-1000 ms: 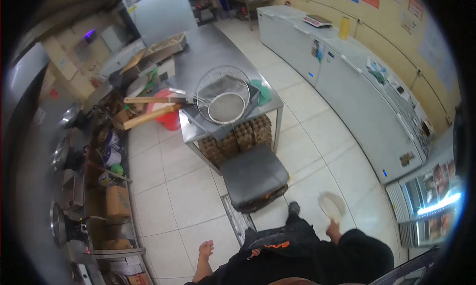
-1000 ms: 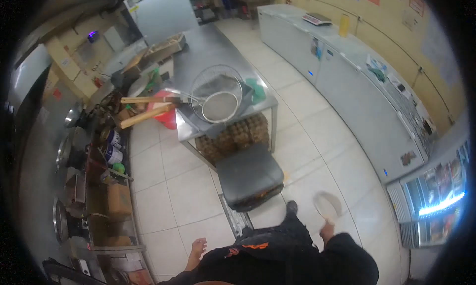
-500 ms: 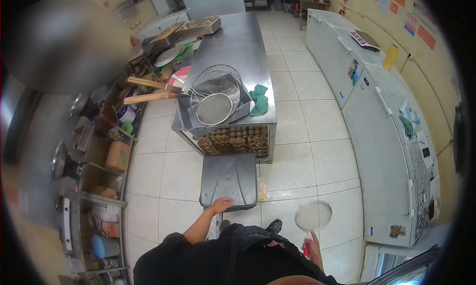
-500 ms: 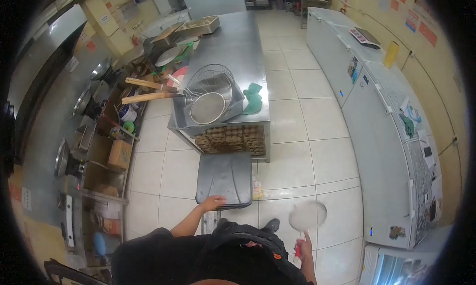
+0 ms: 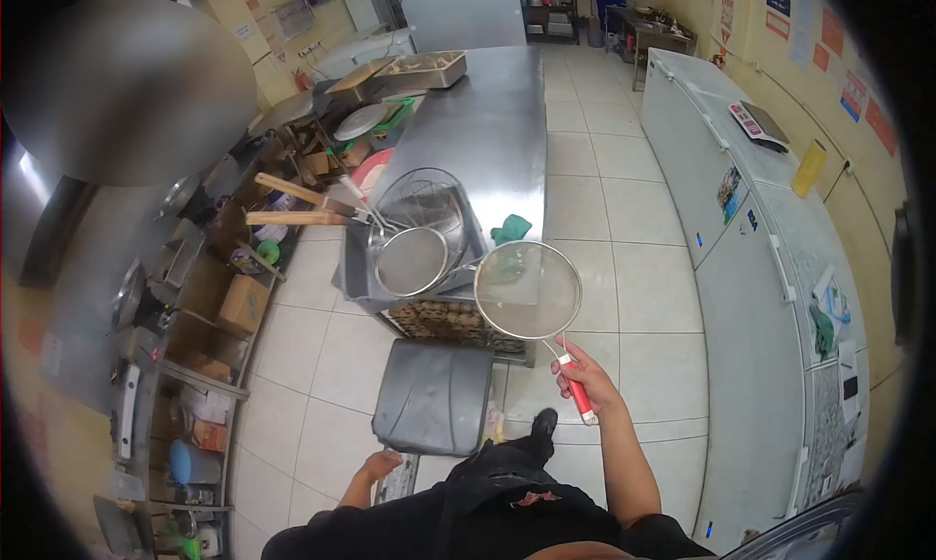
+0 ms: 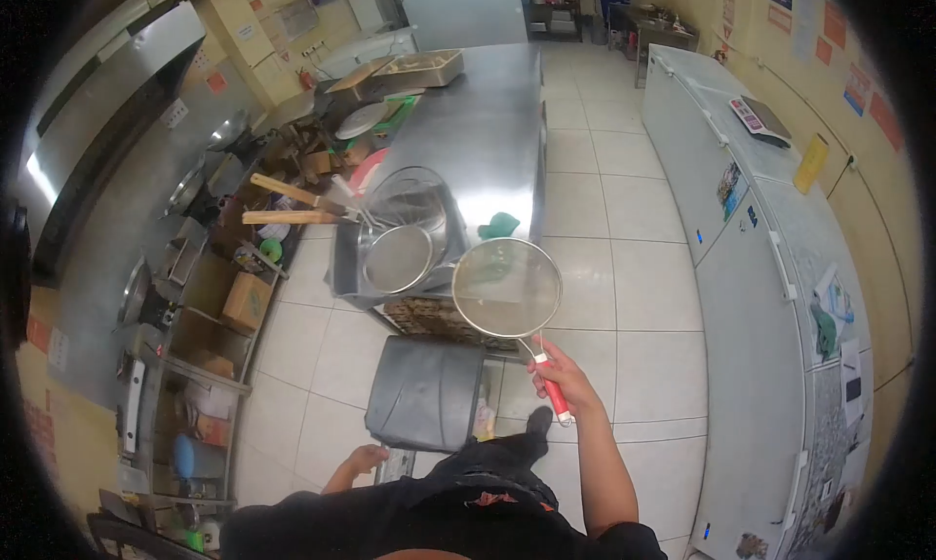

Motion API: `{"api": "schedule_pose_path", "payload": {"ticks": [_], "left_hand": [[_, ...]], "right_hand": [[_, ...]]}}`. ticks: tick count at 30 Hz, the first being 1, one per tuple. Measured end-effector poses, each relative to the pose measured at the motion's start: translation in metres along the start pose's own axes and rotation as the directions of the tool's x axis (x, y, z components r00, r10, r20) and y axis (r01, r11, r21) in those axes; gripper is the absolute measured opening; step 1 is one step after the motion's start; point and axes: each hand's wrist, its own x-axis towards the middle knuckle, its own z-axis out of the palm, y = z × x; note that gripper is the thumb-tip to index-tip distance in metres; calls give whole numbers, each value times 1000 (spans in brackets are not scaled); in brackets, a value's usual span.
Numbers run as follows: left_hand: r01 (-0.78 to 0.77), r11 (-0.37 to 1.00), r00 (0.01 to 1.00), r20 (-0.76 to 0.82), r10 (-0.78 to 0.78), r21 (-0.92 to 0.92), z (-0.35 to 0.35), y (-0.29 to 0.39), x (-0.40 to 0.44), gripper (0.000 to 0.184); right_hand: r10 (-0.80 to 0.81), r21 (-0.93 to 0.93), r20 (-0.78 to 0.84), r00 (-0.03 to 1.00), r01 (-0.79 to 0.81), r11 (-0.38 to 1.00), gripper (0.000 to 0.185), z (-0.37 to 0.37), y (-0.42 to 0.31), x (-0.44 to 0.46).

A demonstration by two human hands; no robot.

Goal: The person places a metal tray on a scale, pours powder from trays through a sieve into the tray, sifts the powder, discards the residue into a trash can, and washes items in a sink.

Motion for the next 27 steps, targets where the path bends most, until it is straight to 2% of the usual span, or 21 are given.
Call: {"api": "schedule_pose_path", "payload": {"ticks": [1,2,4,5,7,8,10,12,13,14,16,17,19,20,22,24,25,26,27], "left_hand": [[-59,998,997,-59,57,-34,5,18,7,44],[-63,997,997,-43,61,-34,10,42,21,44],[-153,910,988,-68,137,-386,9,110,70,40],[-173,912,985,-47,168,-372,-1,162,89,40],[-247,816,961,-22,277,-523,-45,284,116,38],[-254,825,950,31,311,-505,-70,331,138,38],[-389,719,887,-24,461,-576,-101,426,178,36],[-471,648,840,-80,537,-598,-141,517,217,33],[-523,679,834,-148,531,-515,-150,537,264,34],[-508,709,857,-199,476,-490,-170,567,283,36],[-633,687,774,-316,549,-357,-199,623,345,47],[-636,689,771,-321,550,-347,-215,651,372,47],[-598,801,742,-370,560,12,-244,703,427,64],[-576,818,744,-407,529,10,-255,725,458,64],[-523,843,727,-452,518,125,-266,757,523,82],[-474,876,733,-514,446,86,-277,776,585,89],[-466,882,735,-524,432,72,-286,793,596,96],[-430,902,737,-560,378,43,-294,808,602,96],[-280,959,852,-471,226,-45,-307,834,589,103]], "right_hand": [[8,47,21,1000,-9,999,66,-12,-13,7],[11,47,5,1000,-12,999,66,-28,-25,13],[36,73,-17,999,-35,997,64,-68,-56,25],[12,73,-49,999,-8,997,64,-91,-72,30],[67,70,-118,991,-59,996,64,-132,-103,34],[41,86,-177,983,-26,996,64,-147,-122,36],[98,43,-353,930,-89,995,63,-181,-159,34],[91,25,-477,874,-90,996,63,-224,-193,39],[101,16,-545,832,-111,994,62,-241,-209,45],[88,15,-556,827,-95,995,62,-251,-223,51],[52,7,-684,728,-65,998,61,-284,-248,67],[50,9,-677,734,-59,998,61,-299,-259,80],[21,2,-740,672,-29,1000,61,-338,-287,109],[24,4,-744,668,-32,999,62,-364,-299,124],[39,-26,-698,715,-80,996,63,-415,-326,168],[57,-44,-718,693,-128,991,64,-464,-376,218],[75,-74,-685,725,-172,982,64,-485,-413,254],[69,-95,-656,752,-173,980,64,-497,-443,293],[62,-110,-627,776,-167,980,65,-506,-470,330]]}}
